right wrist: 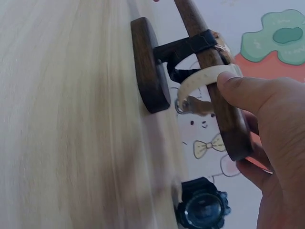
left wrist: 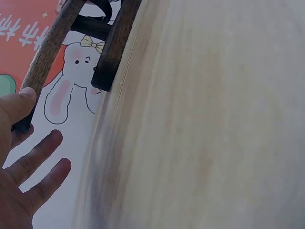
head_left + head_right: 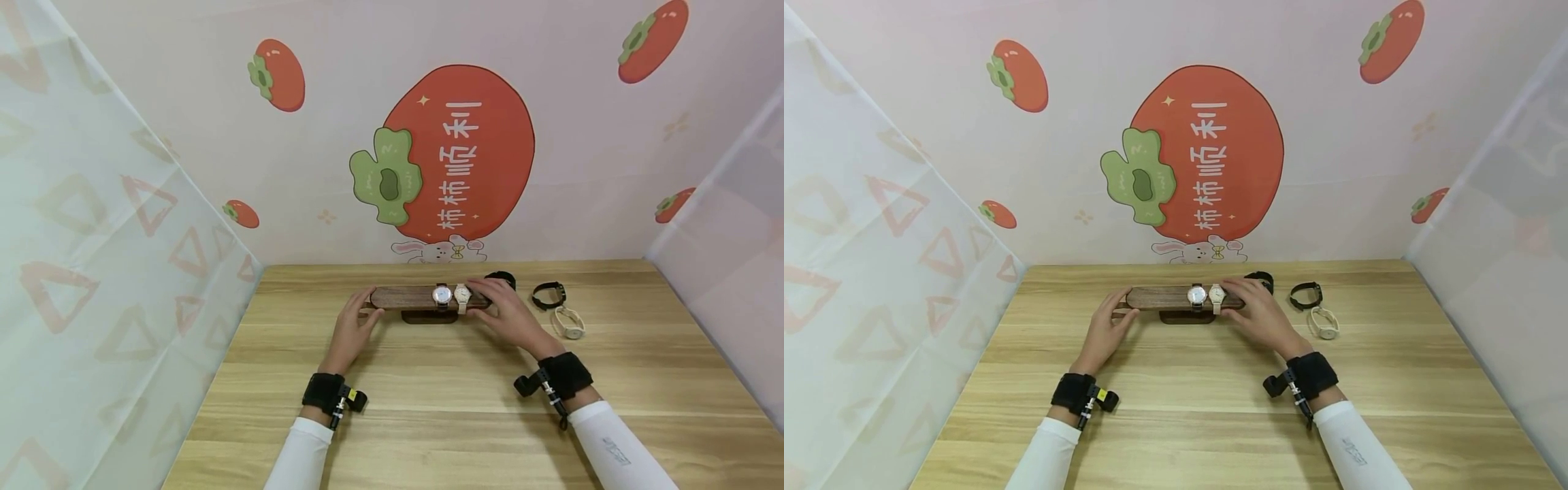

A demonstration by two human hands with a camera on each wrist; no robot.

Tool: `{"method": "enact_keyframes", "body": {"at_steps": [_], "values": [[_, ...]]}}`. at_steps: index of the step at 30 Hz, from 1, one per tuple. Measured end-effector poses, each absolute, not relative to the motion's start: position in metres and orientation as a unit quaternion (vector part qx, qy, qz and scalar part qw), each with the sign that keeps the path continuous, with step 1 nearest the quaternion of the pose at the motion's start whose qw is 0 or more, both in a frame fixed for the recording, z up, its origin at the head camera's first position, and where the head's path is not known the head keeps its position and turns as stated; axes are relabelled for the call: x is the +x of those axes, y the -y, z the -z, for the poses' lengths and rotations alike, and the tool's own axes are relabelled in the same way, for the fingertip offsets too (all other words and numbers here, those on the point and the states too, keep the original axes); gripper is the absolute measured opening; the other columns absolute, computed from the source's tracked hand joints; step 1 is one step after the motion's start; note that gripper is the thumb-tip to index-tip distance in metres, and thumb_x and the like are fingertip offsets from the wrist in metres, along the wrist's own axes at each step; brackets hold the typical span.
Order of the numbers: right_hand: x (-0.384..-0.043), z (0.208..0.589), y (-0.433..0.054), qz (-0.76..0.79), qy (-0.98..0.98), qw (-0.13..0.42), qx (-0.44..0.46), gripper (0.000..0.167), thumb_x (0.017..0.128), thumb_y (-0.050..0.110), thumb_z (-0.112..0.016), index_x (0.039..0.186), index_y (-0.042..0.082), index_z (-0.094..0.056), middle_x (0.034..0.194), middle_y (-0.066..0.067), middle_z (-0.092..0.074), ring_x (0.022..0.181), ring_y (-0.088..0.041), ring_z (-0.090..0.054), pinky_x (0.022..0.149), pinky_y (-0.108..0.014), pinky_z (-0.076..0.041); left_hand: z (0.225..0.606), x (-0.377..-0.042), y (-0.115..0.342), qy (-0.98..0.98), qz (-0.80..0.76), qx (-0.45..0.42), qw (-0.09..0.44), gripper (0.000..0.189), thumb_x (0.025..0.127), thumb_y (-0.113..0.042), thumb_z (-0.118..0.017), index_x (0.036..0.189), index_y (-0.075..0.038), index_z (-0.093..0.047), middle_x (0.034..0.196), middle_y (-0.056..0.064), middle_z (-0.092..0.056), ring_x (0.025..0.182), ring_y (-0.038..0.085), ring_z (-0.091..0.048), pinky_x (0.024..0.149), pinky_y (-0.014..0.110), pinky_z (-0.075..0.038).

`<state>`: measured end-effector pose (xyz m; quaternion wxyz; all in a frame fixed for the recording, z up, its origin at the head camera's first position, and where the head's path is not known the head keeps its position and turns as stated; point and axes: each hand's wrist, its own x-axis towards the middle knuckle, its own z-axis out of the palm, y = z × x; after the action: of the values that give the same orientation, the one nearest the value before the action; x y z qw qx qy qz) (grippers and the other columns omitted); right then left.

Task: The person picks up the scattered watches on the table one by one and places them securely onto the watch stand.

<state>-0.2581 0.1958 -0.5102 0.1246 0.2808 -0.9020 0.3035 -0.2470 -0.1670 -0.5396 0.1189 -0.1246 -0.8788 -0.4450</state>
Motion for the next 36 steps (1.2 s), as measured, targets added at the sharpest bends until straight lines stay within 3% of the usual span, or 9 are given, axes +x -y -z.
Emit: {"method": "enact_keyframes", "body": {"at_steps": [16, 27, 36], "values": [[-0.225, 0.493, -0.234, -0.306, 0.92, 0.104, 0.223, 0.055, 0.099, 0.018, -0.078, 0.15, 0.01, -0.06, 0.151, -0.019, -0.059, 0.143, -0.042, -0.05, 0.113, -0.068, -0.047, 0.542, -0.248, 0.17, 0.872, 0.458, -0.122, 0.123, 0.056, 0.104, -0.025, -0.071, 0.157, -0.018, -0.054, 0.156, 0.01, -0.056, 0.129, 0.031, -0.062, 0.102, 0.047, -0.062], [-0.202, 0.499, -0.279, -0.257, 0.926, 0.154, 0.23, 0.052, 0.093, 0.009, -0.082, 0.142, 0.005, -0.065, 0.139, -0.02, -0.067, 0.132, -0.045, -0.056, 0.108, -0.067, -0.048, 0.544, -0.248, 0.168, 0.87, 0.459, -0.129, 0.124, 0.056, 0.104, -0.022, -0.071, 0.157, -0.014, -0.054, 0.155, 0.011, -0.056, 0.128, 0.032, -0.063, 0.101, 0.05, -0.062], [-0.19, 0.507, -0.306, -0.233, 0.929, 0.184, 0.22, 0.05, 0.086, 0.002, -0.086, 0.133, 0.003, -0.07, 0.128, -0.02, -0.071, 0.117, -0.039, -0.063, 0.091, -0.062, -0.056, 0.543, -0.246, 0.167, 0.874, 0.453, -0.124, 0.126, 0.056, 0.105, -0.022, -0.07, 0.157, -0.019, -0.053, 0.156, 0.01, -0.056, 0.128, 0.031, -0.063, 0.1, 0.049, -0.062]]}}
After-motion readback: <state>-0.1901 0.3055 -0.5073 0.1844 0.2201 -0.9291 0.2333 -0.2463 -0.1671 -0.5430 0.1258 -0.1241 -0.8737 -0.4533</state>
